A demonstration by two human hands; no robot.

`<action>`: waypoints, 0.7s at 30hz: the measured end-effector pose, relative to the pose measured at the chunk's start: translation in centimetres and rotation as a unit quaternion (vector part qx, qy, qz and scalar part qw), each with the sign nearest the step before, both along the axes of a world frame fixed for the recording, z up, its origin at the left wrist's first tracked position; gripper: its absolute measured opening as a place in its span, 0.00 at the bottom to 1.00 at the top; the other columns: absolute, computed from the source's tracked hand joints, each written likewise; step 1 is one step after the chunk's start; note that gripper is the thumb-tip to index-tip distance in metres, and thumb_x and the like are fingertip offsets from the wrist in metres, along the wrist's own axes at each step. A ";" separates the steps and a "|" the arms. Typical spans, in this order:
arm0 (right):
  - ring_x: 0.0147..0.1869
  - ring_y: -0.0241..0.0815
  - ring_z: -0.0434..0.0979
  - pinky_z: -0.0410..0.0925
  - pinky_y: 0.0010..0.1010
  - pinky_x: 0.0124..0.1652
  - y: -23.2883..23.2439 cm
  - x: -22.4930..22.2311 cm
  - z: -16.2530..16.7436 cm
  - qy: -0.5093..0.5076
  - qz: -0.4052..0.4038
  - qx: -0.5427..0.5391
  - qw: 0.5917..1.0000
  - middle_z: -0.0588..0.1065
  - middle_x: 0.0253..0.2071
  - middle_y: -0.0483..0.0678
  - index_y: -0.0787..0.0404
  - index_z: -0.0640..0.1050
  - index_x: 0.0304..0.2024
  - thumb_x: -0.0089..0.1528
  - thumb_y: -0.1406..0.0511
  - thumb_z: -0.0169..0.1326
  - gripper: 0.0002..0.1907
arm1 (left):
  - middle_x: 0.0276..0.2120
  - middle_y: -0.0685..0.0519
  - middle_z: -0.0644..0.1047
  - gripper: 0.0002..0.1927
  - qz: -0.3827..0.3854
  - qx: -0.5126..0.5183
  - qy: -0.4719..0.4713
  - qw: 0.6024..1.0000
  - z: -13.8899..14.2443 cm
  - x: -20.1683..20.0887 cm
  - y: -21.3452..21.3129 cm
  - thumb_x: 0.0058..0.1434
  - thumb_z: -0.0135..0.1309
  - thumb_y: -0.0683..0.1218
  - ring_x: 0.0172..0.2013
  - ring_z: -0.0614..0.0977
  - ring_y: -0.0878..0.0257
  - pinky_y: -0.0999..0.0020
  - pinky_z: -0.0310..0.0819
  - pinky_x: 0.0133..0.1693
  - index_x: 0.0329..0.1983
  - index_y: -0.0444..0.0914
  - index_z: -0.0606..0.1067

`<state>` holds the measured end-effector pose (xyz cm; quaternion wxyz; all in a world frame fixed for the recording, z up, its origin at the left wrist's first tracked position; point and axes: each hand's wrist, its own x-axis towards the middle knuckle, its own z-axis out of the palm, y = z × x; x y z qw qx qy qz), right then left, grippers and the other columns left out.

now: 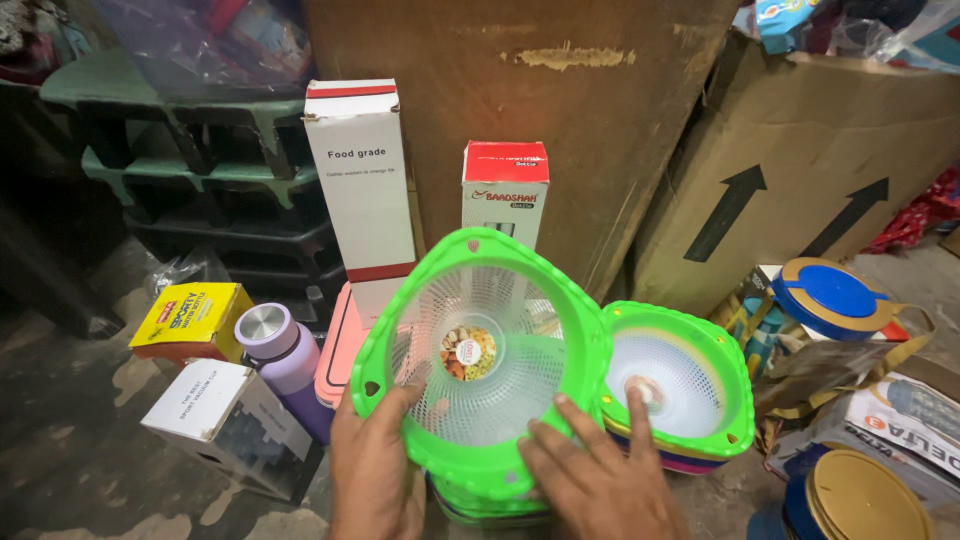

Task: The person picks up a pink plastic colander, rotates it to show the interior and exterior, then places it down. They repeat the same handling with a green colander, turning it over and displaying its features. The person then picks up a second green colander and performs similar rotations and displays.

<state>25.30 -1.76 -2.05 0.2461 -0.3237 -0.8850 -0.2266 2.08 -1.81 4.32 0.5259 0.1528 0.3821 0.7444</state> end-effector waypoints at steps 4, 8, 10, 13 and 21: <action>0.65 0.41 0.73 0.49 0.77 0.65 -0.5 -3.0 -2.8 0.003 0.051 0.057 0.997 0.77 0.53 0.43 0.51 0.79 0.51 0.63 0.56 0.56 0.15 | 0.49 0.44 0.81 0.25 -0.002 0.001 -0.042 0.999 0.1 0.8 -0.2 0.55 0.47 0.33 0.46 0.83 0.53 0.59 0.76 0.46 0.58 0.30 0.73; 0.62 0.41 0.74 0.48 0.77 0.64 -0.5 -2.6 -2.6 0.003 0.074 0.065 0.995 0.77 0.51 0.43 0.51 0.80 0.52 0.60 0.58 0.56 0.18 | 0.49 0.43 0.79 0.25 -0.008 -0.028 -0.089 0.996 0.2 0.7 -0.5 0.55 0.46 0.33 0.46 0.83 0.51 0.54 0.77 0.48 0.59 0.33 0.70; 0.62 0.43 0.74 0.45 0.80 0.62 -0.3 -0.9 -1.1 0.004 0.031 0.006 1.000 0.78 0.49 0.44 0.52 0.80 0.49 0.56 0.60 0.56 0.18 | 0.50 0.44 0.79 0.25 -0.022 -0.055 -0.104 0.993 0.4 0.4 -0.5 0.57 0.46 0.35 0.47 0.82 0.51 0.52 0.77 0.49 0.60 0.36 0.70; 0.64 0.46 0.73 0.45 0.74 0.63 0.2 0.9 1.7 0.023 0.031 -0.065 0.997 0.79 0.48 0.43 0.51 0.81 0.45 0.50 0.63 0.56 0.19 | 0.52 0.45 0.78 0.23 -0.079 -0.074 -0.113 0.988 0.7 0.2 -0.3 0.60 0.48 0.41 0.50 0.81 0.52 0.50 0.75 0.51 0.61 0.38 0.71; 0.63 0.43 0.80 0.57 0.49 0.70 0.4 2.8 5.0 0.270 0.068 -0.307 0.910 0.82 0.47 0.45 0.59 0.82 0.47 0.54 0.79 0.53 0.20 | 0.51 0.44 0.80 0.28 -0.072 -0.029 0.055 0.995 -1.0 1.4 0.0 0.65 0.50 0.55 0.51 0.79 0.58 0.61 0.69 0.53 0.60 0.31 0.73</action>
